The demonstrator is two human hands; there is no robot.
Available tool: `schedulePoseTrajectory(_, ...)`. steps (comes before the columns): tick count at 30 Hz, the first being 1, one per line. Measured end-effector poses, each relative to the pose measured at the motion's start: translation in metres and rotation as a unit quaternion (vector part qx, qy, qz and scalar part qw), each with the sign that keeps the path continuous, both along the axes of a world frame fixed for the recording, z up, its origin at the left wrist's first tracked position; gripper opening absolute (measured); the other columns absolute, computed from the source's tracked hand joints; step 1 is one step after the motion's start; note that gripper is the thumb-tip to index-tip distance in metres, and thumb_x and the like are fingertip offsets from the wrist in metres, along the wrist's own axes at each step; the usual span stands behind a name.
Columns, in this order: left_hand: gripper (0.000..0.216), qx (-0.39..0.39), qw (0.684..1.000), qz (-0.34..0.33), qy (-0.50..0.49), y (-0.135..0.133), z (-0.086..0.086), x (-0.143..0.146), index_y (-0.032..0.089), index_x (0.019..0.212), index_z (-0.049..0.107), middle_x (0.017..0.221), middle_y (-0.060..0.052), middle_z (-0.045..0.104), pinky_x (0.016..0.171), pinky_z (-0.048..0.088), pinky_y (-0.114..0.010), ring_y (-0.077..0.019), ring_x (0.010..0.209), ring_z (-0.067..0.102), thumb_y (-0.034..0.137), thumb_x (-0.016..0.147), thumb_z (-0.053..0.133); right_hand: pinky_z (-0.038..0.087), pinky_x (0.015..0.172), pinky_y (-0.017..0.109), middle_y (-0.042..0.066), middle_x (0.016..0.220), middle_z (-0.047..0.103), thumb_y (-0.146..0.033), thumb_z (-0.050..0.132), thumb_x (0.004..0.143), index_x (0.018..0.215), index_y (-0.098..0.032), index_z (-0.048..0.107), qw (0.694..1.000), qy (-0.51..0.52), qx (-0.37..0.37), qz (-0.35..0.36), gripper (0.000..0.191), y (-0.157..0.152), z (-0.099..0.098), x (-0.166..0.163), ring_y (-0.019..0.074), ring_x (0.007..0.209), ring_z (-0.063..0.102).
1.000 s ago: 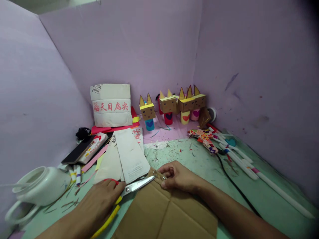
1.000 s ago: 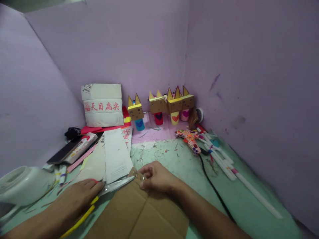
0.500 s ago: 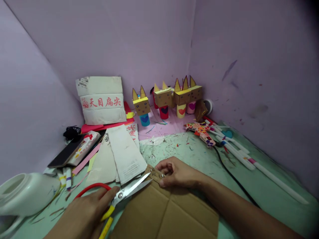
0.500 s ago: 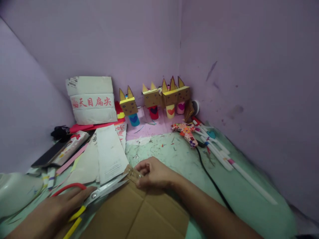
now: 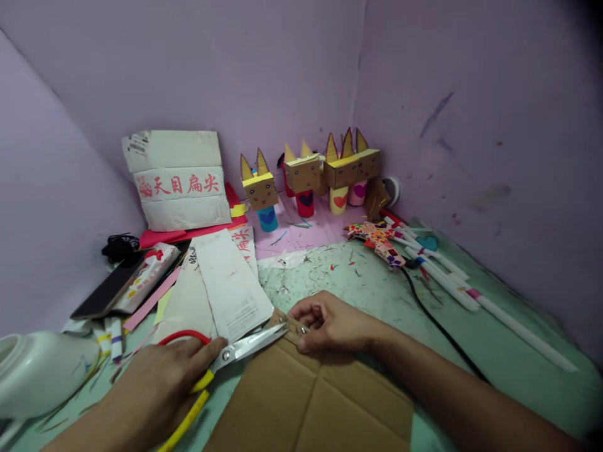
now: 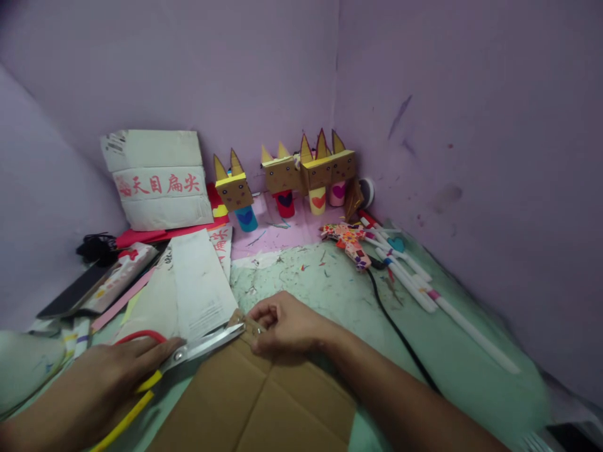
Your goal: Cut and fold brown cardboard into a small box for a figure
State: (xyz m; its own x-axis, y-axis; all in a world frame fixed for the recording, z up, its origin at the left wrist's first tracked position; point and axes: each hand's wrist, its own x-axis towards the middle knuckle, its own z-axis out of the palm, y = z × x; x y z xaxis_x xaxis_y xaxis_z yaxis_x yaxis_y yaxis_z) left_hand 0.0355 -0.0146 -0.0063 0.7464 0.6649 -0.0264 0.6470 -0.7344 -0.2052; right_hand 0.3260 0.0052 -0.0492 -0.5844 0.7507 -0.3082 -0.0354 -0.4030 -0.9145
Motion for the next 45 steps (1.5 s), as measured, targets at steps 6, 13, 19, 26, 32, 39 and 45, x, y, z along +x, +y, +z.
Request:
schedulePoseTrajectory(6,0.034,0.099,0.987,-0.122,0.044,0.023,0.008,0.003,0.017,0.108,0.047,0.062,0.000,0.054,0.049,0.028,-0.029,-0.0174,0.051,0.051,0.003,0.080,0.033,0.039,0.054,0.019,0.001,0.071,0.066,-0.013,0.069,0.051,0.087,-0.012,0.070,0.999,0.020,0.002,0.028,0.035,-0.002,0.000,-0.001,0.0074,0.057,0.055)
schedulePoseTrajectory(13,0.034,-0.040,0.994,-0.104,0.011,0.029,0.007,0.005,0.020,0.100,0.049,0.064,0.001,0.057,0.050,0.023,-0.030,-0.0168,0.053,0.052,0.004,0.073,0.037,0.038,0.053,0.020,0.002,0.071,0.065,-0.015,0.070,0.052,0.088,-0.012,0.071,0.999,0.024,0.014,0.042,0.036,-0.002,-0.003,0.001,0.0084,0.057,0.054)
schedulePoseTrajectory(19,0.022,-0.079,0.992,-0.016,0.100,0.022,0.013,0.015,0.022,0.072,0.047,0.061,0.002,0.057,0.050,0.022,-0.030,-0.0173,0.053,0.054,0.002,0.065,0.039,0.039,0.053,0.019,0.001,0.069,0.065,-0.014,0.068,0.053,0.090,-0.013,0.072,0.999,0.023,0.028,0.035,0.037,-0.001,-0.005,0.001,0.0078,0.056,0.053)
schedulePoseTrajectory(26,0.030,0.171,0.979,-0.062,0.089,-0.002,-0.006,0.005,0.019,0.098,0.051,0.063,-0.002,0.056,0.052,0.035,-0.032,-0.0212,0.053,0.054,0.004,0.076,0.037,0.039,0.053,0.019,0.000,0.069,0.066,-0.014,0.071,0.051,0.092,-0.012,0.070,0.999,0.024,0.009,0.039,0.041,-0.001,-0.006,0.001,0.0079,0.056,0.054)
schedulePoseTrajectory(32,0.027,0.198,0.974,-0.069,0.084,-0.005,-0.008,0.004,0.018,0.097,0.051,0.062,-0.002,0.056,0.052,0.038,-0.031,-0.0196,0.053,0.054,0.005,0.076,0.040,0.040,0.057,0.019,0.002,0.072,0.065,-0.028,0.076,0.055,0.085,-0.009,0.069,0.998,0.009,0.054,0.021,0.037,0.003,-0.001,0.003,0.0081,0.060,0.055)
schedulePoseTrajectory(39,0.026,0.183,0.974,-0.091,0.094,0.002,0.002,0.009,0.017,0.094,0.051,0.057,0.000,0.056,0.047,0.035,-0.028,-0.0182,0.048,0.054,0.003,0.074,0.041,0.038,0.044,0.017,-0.001,0.049,0.057,-0.031,0.061,0.076,0.066,-0.010,0.066,0.995,-0.085,0.057,0.017,0.024,0.025,0.017,-0.017,0.0069,0.043,0.049)
schedulePoseTrajectory(45,0.027,0.162,0.978,-0.089,0.095,0.003,0.004,0.011,0.018,0.094,0.050,0.058,0.000,0.056,0.046,0.034,-0.028,-0.0181,0.048,0.055,0.002,0.074,0.040,0.038,0.036,0.016,-0.003,0.040,0.054,-0.019,0.067,0.069,0.057,-0.010,0.064,0.990,-0.117,0.033,0.073,0.015,0.038,0.020,-0.024,0.0074,0.036,0.047)
